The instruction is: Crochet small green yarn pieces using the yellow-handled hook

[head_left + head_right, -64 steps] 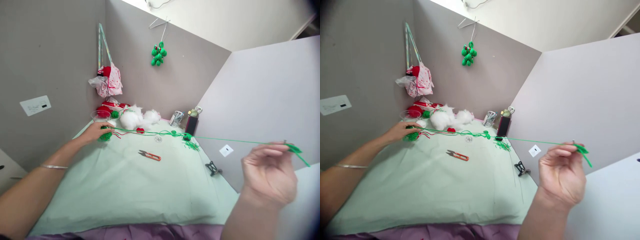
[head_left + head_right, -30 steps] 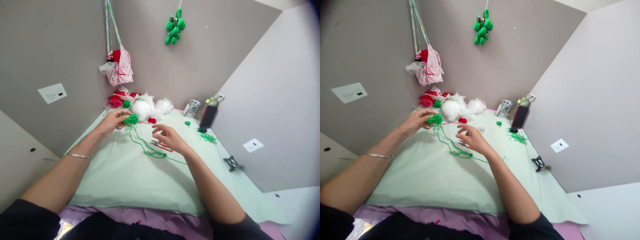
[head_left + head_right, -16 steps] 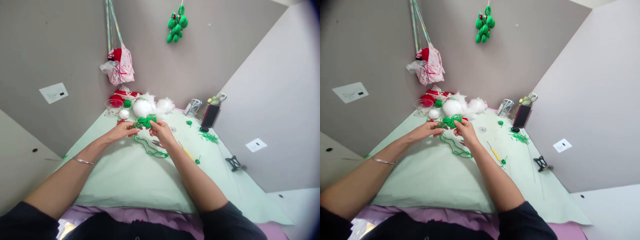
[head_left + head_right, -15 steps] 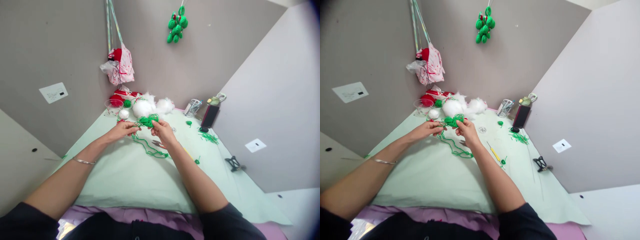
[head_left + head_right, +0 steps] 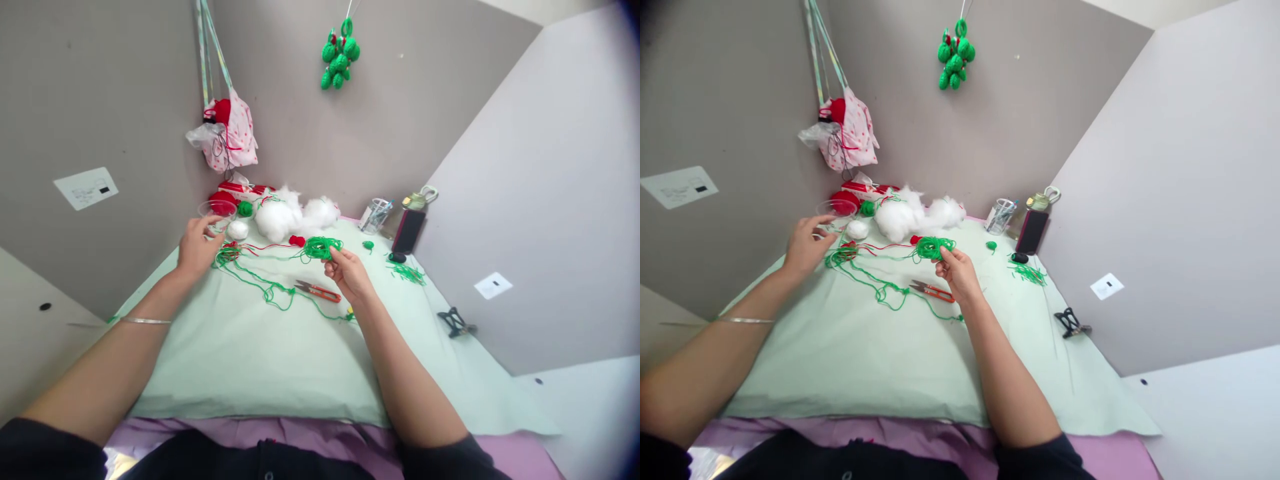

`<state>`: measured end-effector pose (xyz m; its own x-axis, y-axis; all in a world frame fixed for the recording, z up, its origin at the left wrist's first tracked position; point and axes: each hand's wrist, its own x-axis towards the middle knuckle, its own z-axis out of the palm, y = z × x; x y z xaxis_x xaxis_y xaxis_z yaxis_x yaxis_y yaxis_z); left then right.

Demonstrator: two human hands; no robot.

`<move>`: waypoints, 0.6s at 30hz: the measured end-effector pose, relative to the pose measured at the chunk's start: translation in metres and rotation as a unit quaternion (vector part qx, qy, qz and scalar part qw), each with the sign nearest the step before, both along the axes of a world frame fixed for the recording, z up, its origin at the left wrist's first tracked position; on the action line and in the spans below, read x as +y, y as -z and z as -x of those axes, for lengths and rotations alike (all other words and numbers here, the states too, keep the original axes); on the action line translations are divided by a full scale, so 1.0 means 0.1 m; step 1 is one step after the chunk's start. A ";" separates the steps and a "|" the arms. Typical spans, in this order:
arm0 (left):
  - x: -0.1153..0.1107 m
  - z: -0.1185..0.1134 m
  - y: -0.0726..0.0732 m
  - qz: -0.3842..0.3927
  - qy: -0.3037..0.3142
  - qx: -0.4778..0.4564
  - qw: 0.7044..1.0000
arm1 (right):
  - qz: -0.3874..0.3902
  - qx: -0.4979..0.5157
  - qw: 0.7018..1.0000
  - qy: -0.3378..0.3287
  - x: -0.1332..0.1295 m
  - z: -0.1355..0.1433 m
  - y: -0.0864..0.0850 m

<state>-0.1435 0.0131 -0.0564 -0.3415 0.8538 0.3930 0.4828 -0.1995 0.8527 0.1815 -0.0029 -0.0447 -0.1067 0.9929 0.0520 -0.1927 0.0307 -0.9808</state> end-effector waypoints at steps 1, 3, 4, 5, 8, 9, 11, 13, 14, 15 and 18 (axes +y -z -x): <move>-0.05 -0.13 -0.05 -0.003 0.037 0.000 0.999 | 0.003 -0.011 1.000 -0.016 -0.02 0.04 0.00; -0.15 -0.41 -0.15 0.007 0.152 0.001 0.988 | 0.005 -0.041 0.998 -0.051 -0.06 0.12 0.00; -0.18 -0.55 -0.20 0.019 0.211 0.002 0.977 | 0.004 -0.059 0.996 -0.067 -0.08 0.16 0.00; -0.20 -0.67 -0.23 0.032 0.264 0.005 0.964 | 0.002 -0.080 0.994 -0.080 -0.10 0.19 -0.01; -0.13 -0.84 -0.28 0.055 0.327 0.002 0.944 | -0.022 -0.157 0.983 -0.094 -0.15 0.21 -0.04; -0.06 -0.83 -0.29 0.053 0.315 -0.004 0.947 | -0.034 -0.189 0.977 -0.092 -0.17 0.20 -0.04; 0.07 -0.71 -0.29 0.033 0.254 -0.019 0.966 | -0.059 -0.269 0.957 -0.090 -0.21 0.15 -0.04; 0.18 -0.55 -0.29 0.001 0.171 -0.027 0.985 | -0.080 -0.353 0.927 -0.096 -0.27 0.10 0.01; 0.20 -0.49 -0.28 -0.013 0.138 -0.022 0.990 | -0.087 -0.389 0.911 -0.103 -0.30 0.09 0.04; 0.19 -0.46 -0.28 -0.025 0.116 -0.013 0.993 | -0.093 -0.419 0.896 -0.109 -0.34 0.09 0.07; 0.01 -0.59 -0.22 -0.037 0.137 0.029 0.989 | -0.104 -0.471 0.868 -0.116 -0.41 0.11 0.13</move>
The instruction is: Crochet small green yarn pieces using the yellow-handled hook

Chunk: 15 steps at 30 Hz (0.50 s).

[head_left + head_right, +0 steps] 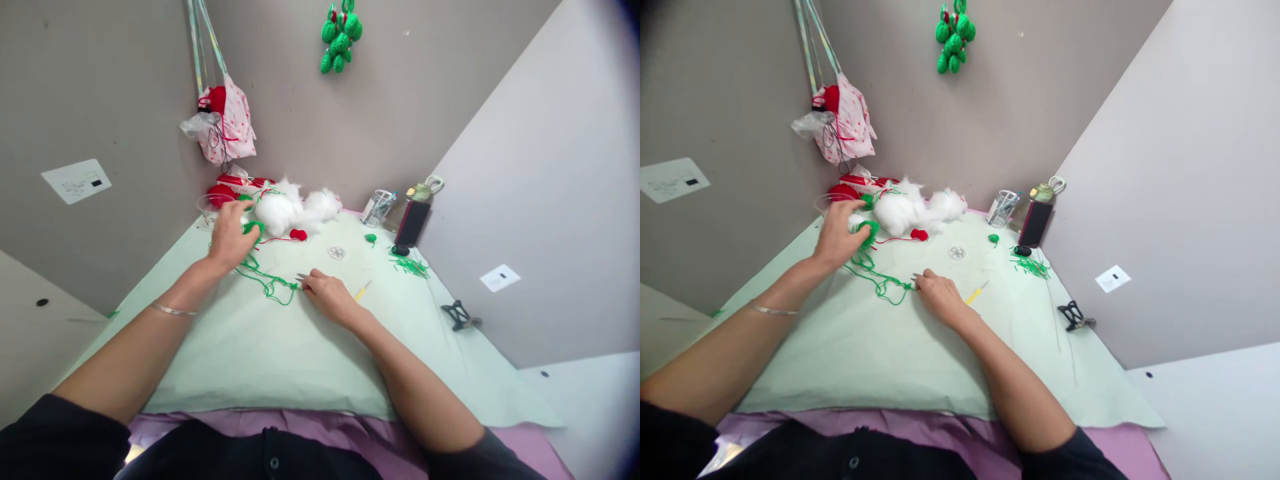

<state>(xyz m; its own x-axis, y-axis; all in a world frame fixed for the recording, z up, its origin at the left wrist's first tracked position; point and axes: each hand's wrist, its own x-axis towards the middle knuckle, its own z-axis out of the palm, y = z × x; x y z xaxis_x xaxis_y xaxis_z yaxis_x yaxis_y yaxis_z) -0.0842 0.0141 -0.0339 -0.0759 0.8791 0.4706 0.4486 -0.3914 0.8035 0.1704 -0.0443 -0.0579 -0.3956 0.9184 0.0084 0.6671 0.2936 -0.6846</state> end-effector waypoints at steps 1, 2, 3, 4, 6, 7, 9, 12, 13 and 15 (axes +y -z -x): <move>-0.09 -0.10 0.03 0.005 0.037 0.018 0.999 | -0.003 -0.006 1.000 -0.001 -0.01 0.01 0.00; -0.18 -0.22 0.07 0.018 0.091 0.039 0.995 | -0.003 -0.008 1.000 -0.002 -0.01 0.02 0.00; -0.27 -0.35 0.10 0.037 0.151 0.061 0.986 | 0.000 -0.005 1.000 -0.005 -0.01 0.02 -0.02; -0.34 -0.46 0.14 0.056 0.206 0.081 0.974 | 0.006 0.000 1.000 -0.007 -0.01 0.00 -0.04; -0.42 -0.60 0.19 0.089 0.282 0.113 0.949 | 0.018 0.009 1.000 -0.007 0.00 -0.07 -0.10; -0.43 -0.61 0.19 0.102 0.303 0.124 0.939 | 0.022 0.011 1.000 -0.001 0.00 -0.14 -0.13; -0.38 -0.52 0.18 0.118 0.316 0.137 0.931 | 0.017 0.004 1.000 0.025 0.00 -0.36 -0.19; -0.26 -0.19 0.12 0.130 0.296 0.137 0.936 | -0.012 -0.034 0.994 0.104 -0.01 -0.85 -0.27; -0.23 -0.09 0.10 0.135 0.287 0.135 0.939 | -0.025 -0.052 0.988 0.140 -0.01 -1.01 -0.30; -0.18 0.06 0.09 0.144 0.270 0.126 0.944 | -0.056 -0.076 0.975 0.201 -0.01 -1.23 -0.34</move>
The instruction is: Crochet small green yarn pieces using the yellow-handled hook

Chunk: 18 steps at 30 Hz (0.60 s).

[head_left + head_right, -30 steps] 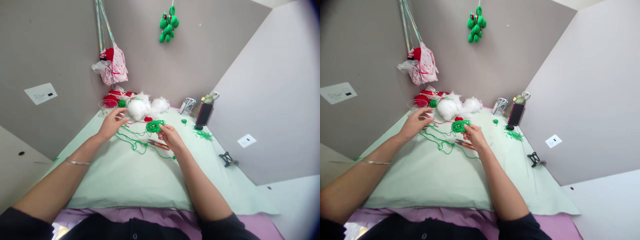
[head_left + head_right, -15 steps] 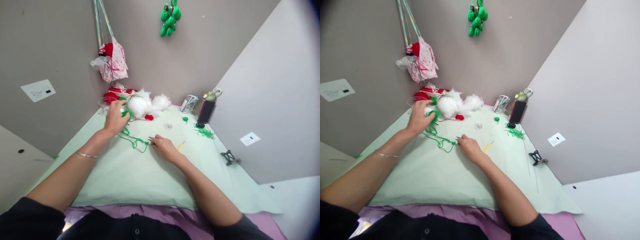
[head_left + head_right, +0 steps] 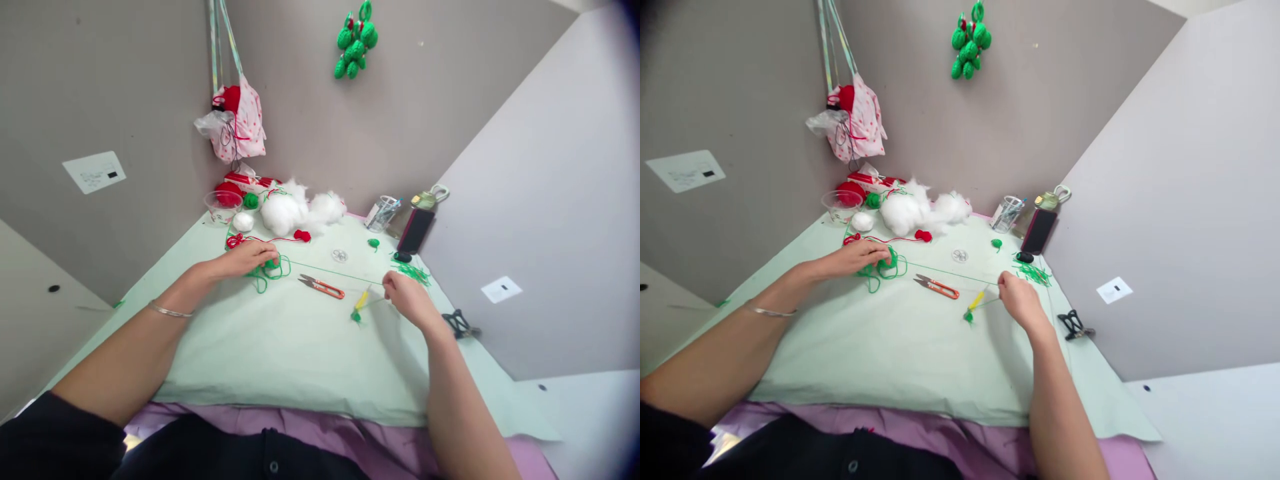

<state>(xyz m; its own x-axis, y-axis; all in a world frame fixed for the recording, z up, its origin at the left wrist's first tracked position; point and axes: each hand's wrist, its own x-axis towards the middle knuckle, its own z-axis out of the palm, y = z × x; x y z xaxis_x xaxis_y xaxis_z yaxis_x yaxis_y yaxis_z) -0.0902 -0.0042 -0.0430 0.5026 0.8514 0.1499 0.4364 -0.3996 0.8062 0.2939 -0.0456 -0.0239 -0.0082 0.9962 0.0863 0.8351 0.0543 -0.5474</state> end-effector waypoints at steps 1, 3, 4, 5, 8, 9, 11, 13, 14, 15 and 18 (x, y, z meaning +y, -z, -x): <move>0.00 0.02 0.00 0.003 -0.007 -0.004 1.000 | -0.016 -0.005 1.000 0.020 0.00 -0.04 -0.02; -0.02 -0.04 0.02 0.008 -0.013 -0.016 1.000 | -0.040 0.000 0.999 0.028 0.01 0.07 -0.03; -0.05 -0.11 0.02 0.009 -0.013 -0.024 1.000 | -0.044 0.010 0.999 0.013 0.01 0.21 -0.03; -0.08 -0.19 0.03 0.008 -0.011 -0.033 0.999 | -0.041 0.025 0.999 -0.011 0.00 0.40 -0.02; -0.18 -0.41 0.03 0.011 -0.002 -0.051 0.999 | 0.030 0.152 0.975 -0.161 -0.01 1.04 0.04; -0.20 -0.43 0.03 0.013 0.001 -0.053 0.998 | 0.068 0.202 0.954 -0.210 0.00 1.21 0.06; -0.21 -0.39 0.02 0.018 0.005 -0.054 0.998 | 0.092 0.211 0.947 -0.222 0.04 1.34 0.10; -0.16 -0.25 0.01 0.025 -0.003 -0.050 0.998 | 0.069 0.203 0.961 -0.173 0.13 1.20 0.11; -0.12 -0.16 0.01 0.028 -0.013 -0.050 0.998 | 0.048 0.197 0.970 -0.135 0.19 1.04 0.10; -0.08 -0.08 0.01 0.030 -0.026 -0.052 0.998 | 0.020 0.191 0.977 -0.090 0.24 0.85 0.08; 0.01 0.09 0.03 0.019 -0.072 -0.070 0.995 | -0.057 0.170 0.983 0.024 0.34 0.35 0.00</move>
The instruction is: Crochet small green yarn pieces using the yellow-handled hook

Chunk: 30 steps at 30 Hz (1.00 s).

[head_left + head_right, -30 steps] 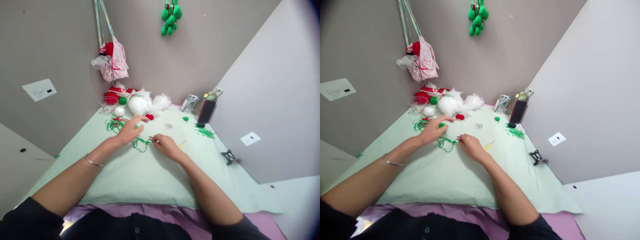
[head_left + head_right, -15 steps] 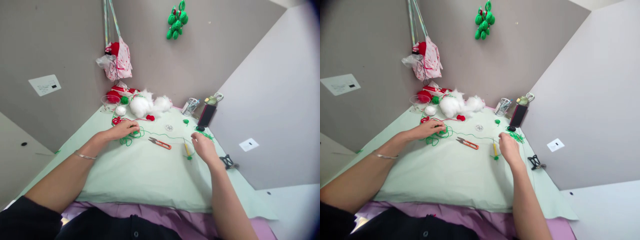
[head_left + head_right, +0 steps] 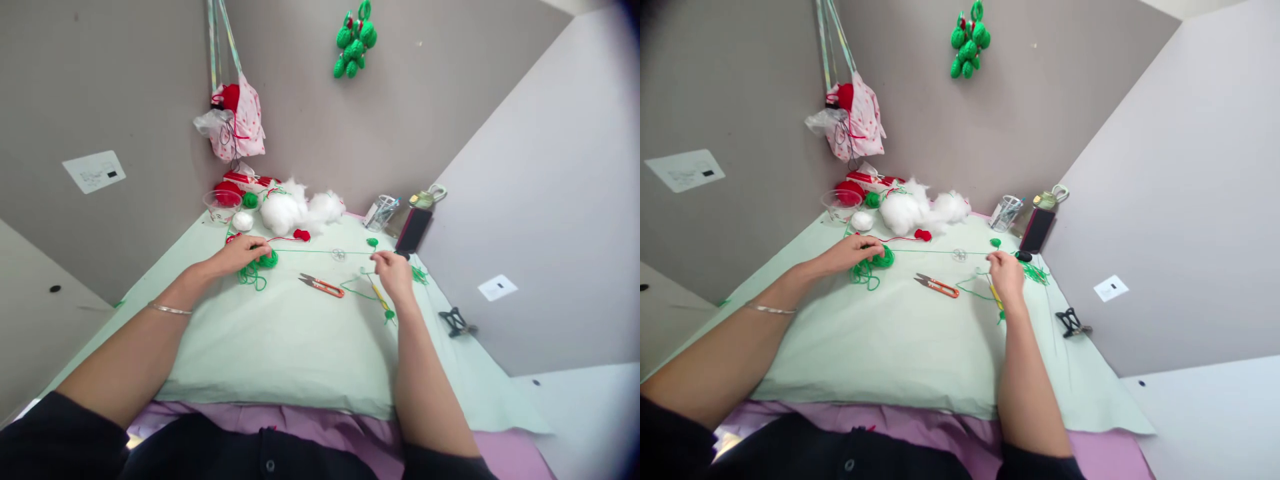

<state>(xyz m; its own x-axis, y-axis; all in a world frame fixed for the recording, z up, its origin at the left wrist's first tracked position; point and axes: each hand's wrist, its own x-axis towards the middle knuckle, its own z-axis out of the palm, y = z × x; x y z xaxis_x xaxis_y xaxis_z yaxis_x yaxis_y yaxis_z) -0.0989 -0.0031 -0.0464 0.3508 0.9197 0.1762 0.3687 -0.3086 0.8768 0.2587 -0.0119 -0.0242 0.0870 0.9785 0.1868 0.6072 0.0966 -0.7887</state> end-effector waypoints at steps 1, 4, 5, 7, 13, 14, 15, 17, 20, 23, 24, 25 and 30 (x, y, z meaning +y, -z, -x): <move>0.00 0.00 0.01 -0.004 -0.010 -0.006 1.000 | -0.010 -0.002 1.000 0.015 0.01 -0.07 -0.01; -0.06 -0.15 0.02 -0.009 -0.008 -0.013 1.000 | -0.032 0.008 0.999 -0.005 -0.02 0.14 0.07; -0.10 -0.23 0.03 -0.009 0.002 -0.013 1.000 | -0.034 0.017 0.999 -0.032 -0.06 0.31 0.13; -0.18 -0.37 0.03 -0.003 0.025 -0.009 1.000 | -0.018 0.031 0.993 -0.108 -0.12 0.68 0.25; -0.14 -0.28 0.06 0.015 0.042 0.003 0.999 | -0.011 0.045 0.987 -0.154 -0.03 0.57 0.23; -0.11 -0.23 0.06 0.013 0.032 0.001 0.999 | -0.033 0.048 0.992 -0.109 0.02 0.38 0.17; -0.08 -0.19 0.07 0.010 0.021 -0.003 1.000 | -0.053 0.051 0.995 -0.068 0.06 0.21 0.12; -0.06 -0.18 0.08 0.001 0.008 -0.009 1.000 | -0.078 0.057 0.995 -0.023 0.11 -0.01 0.06; -0.11 -0.28 0.10 -0.006 0.025 -0.008 1.000 | -0.081 0.072 0.993 -0.036 0.07 0.15 0.11; -0.19 -0.41 0.11 -0.009 0.053 -0.001 0.999 | -0.028 0.078 0.987 -0.136 -0.07 0.65 0.27; -0.20 -0.43 0.11 -0.011 0.059 0.002 0.998 | -0.001 0.074 0.981 -0.182 -0.12 0.80 0.31; -0.20 -0.44 0.12 -0.015 0.061 0.004 0.998 | 0.050 0.063 0.963 -0.259 -0.16 0.90 0.34; -0.09 -0.30 0.24 -0.023 0.032 0.019 0.999 | 0.069 0.072 0.966 -0.240 -0.15 0.87 0.31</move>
